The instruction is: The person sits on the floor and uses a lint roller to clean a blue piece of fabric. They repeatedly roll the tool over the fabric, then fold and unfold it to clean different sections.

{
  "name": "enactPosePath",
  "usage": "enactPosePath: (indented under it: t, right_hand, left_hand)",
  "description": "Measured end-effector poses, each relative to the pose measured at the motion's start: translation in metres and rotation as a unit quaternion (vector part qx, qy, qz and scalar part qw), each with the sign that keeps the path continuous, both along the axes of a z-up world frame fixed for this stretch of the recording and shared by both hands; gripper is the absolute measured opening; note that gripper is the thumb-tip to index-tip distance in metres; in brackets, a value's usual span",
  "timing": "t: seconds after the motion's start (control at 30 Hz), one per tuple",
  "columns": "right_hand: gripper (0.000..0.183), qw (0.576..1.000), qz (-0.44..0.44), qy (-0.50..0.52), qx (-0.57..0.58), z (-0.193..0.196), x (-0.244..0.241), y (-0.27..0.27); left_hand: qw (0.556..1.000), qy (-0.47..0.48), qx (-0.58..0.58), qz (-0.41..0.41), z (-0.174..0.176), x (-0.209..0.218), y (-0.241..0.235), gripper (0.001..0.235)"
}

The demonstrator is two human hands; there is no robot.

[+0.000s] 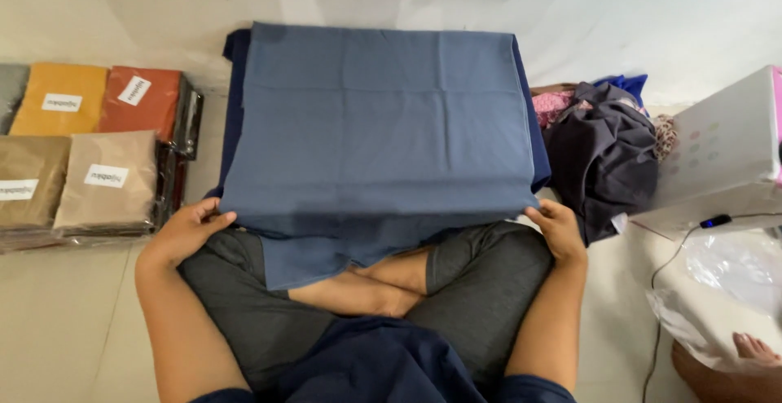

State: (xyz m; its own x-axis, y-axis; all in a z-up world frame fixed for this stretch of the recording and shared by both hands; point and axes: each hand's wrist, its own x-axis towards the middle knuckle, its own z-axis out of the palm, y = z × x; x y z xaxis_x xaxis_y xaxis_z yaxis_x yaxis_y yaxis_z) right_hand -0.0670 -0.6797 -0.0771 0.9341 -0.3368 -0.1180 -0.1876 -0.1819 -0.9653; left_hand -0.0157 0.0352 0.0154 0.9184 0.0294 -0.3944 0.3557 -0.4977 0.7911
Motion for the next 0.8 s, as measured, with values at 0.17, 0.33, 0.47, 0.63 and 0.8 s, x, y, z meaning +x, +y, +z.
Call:
enactPosePath:
  t: [0.17, 0.33, 0.47, 0.63, 0.8]
  right_hand:
    - [0.02, 0.984, -0.068, -0.163, -0.014, 0.005, 0.015, -0.027]
    - [0.02, 0.949, -0.144, -0.279, -0.012, 0.105, 0.085, -0.005]
    - [0.026, 0.934, -0.176, -0.304, 0.055, 0.145, 0.193, -0.032]
    - [0.021, 0.954, -0.201, -0.223, 0.024, 0.139, 0.286, -0.026]
    - [0.02, 0.953, -0.21, -0.184, -0.118, 0.082, 0.344, -0.02]
  left_hand:
    - [0.984, -0.122, -0.126, -0.012, 0.071, -0.017, -0.035, 0.016]
    - [0.974, -0.227, -0.017, 0.015, 0.079, 0.057, -0.012, 0.026]
    - [0.935, -0.342, 0.044, 0.083, 0.108, 0.132, -0.033, 0.02]
    - [0.903, -0.402, 0.052, 0.141, 0.044, 0.282, -0.032, 0.015]
    - [0.904, -0.381, 0.1, 0.166, -0.011, 0.351, -0.048, 0.016]
